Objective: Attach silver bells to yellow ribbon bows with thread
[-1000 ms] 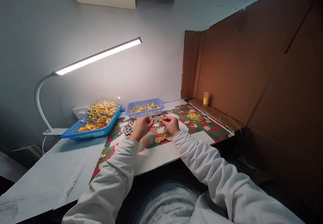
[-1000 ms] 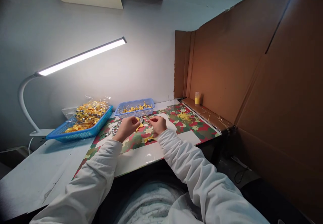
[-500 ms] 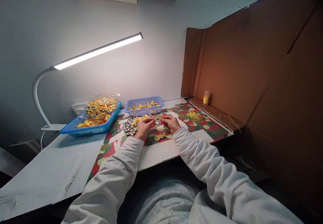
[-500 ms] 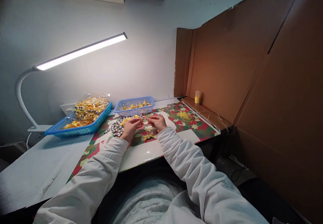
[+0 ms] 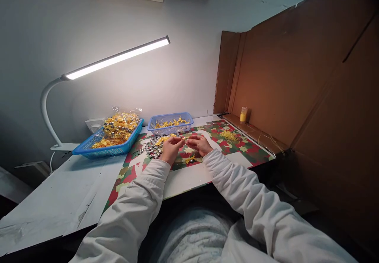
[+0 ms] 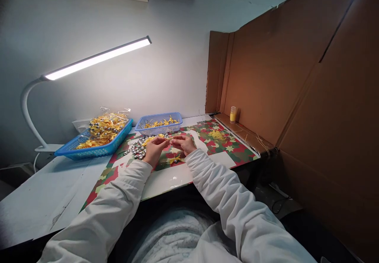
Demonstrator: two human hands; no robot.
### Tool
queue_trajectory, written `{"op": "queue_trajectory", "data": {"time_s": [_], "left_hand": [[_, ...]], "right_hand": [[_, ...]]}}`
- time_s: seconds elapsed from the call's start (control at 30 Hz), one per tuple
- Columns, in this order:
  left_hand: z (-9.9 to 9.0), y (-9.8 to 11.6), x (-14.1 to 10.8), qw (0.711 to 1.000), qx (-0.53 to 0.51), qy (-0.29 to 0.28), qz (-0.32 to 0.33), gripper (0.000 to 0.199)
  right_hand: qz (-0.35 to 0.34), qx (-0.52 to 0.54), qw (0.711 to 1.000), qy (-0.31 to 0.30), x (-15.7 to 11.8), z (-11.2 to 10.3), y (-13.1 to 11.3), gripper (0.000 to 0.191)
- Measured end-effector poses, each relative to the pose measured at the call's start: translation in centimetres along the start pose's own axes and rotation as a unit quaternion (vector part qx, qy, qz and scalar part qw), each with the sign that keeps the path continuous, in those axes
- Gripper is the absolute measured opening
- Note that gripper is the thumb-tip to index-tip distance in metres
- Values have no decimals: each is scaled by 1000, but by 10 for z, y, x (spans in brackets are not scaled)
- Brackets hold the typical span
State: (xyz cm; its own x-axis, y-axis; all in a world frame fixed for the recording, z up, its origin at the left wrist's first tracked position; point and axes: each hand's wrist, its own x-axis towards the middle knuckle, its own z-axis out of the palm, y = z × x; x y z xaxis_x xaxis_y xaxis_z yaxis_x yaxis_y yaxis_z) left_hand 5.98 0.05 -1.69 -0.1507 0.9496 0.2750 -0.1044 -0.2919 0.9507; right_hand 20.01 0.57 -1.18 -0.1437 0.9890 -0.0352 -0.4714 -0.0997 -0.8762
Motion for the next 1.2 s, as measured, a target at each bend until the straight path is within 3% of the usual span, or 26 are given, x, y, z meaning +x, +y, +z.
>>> {"op": "queue_trajectory", "data": {"time_s": [0.17,0.7,0.87,0.93,1.0,1.1,1.2], "left_hand": [[0,-1,-1,999,19,-16,28,31],[1,3,-4,999,-4,-48,23,33],[1,4,-5,999,-3,-37,25,32],[1,3,-4,999,-3,-31,30,32],[0,3,-3,999,-8,-27,40,33],[-1,1,-2,998,-21,-25,61,33],[-1,0,-1,997,-19,-23,73,31]], "right_hand": [[-2,-33,999,36,1,-1,1,26],[8,-17,1000,13,-2,-1,-1,31],[-2,-49,999,0,-2,-1,0,32],[-34,-91,995,-7,-3,0,0,34],[-119,-176,977,-7,-5,2,1,33],[-268,-343,900,-5,-9,2,3,25],[-319,-430,844,-20,-9,0,6,16]]}}
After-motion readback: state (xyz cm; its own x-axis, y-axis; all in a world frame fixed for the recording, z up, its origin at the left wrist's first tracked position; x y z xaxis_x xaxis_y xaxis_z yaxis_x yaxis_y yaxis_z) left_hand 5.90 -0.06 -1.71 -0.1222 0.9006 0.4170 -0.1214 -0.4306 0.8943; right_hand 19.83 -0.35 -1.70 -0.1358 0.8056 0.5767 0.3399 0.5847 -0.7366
